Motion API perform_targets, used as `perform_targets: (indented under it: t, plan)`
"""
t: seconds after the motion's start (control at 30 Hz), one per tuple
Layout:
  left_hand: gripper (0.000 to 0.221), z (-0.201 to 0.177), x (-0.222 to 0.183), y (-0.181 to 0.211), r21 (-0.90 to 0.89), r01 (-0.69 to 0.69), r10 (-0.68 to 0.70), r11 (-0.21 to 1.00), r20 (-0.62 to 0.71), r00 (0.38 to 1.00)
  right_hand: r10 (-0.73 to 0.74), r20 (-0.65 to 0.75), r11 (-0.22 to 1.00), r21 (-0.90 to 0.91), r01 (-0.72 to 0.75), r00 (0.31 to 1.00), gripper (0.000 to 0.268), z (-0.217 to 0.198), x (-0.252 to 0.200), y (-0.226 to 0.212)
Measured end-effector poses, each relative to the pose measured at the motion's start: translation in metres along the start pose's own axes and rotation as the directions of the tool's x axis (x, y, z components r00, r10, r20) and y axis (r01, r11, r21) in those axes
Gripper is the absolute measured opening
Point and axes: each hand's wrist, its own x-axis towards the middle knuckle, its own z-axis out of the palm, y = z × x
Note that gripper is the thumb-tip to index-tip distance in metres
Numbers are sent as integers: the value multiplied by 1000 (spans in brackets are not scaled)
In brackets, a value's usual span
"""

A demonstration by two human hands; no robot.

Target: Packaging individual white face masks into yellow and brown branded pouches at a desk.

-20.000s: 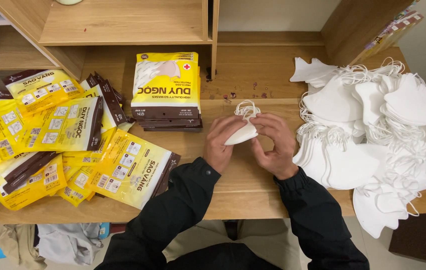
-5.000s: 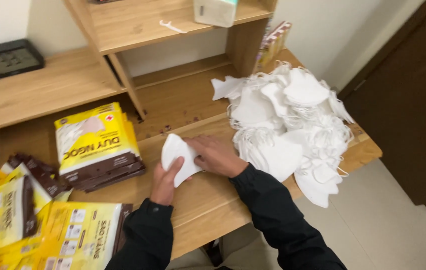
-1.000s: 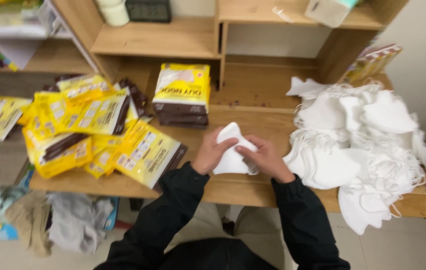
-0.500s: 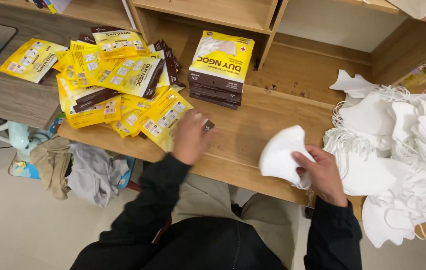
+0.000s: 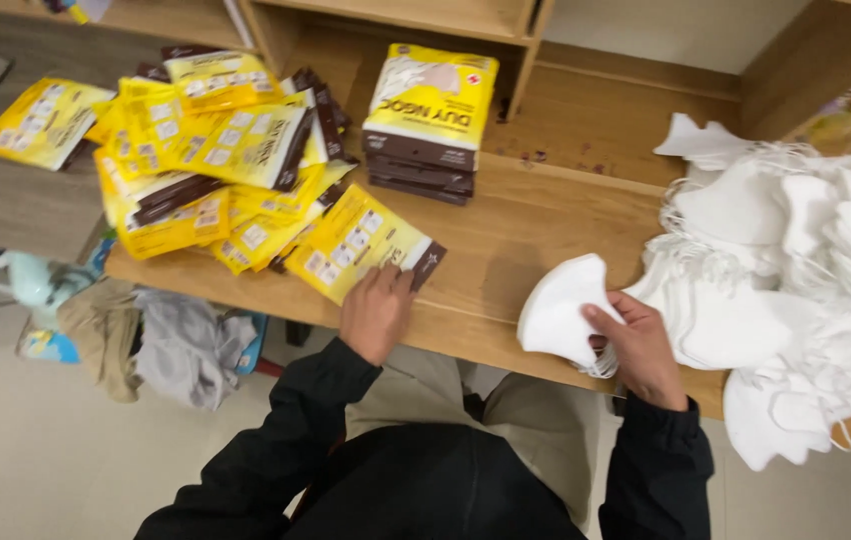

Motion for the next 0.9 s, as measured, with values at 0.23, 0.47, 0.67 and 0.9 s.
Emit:
perform_targets:
  t: [0.23, 0.47, 0.67, 0.9]
  plan:
    - [22, 16, 16, 45, -7, -151, 151, 988, 30, 988, 26, 103, 1000, -14, -25, 994, 18, 15, -30, -37]
    - [19, 12, 33, 78, 17, -258, 258, 966, -14, 966, 61, 200, 996, -70, -48, 978, 16, 15, -36, -47]
    - [34, -12, 55, 86, -445, -198, 253, 873, 68, 965, 105, 327, 981, -192, -42, 939, 17, 25, -29, -53]
    - [32, -5, 58, 80, -782, 9, 116, 623, 104, 988, 196, 433, 954, -292, -69, 880, 14, 55, -24, -78]
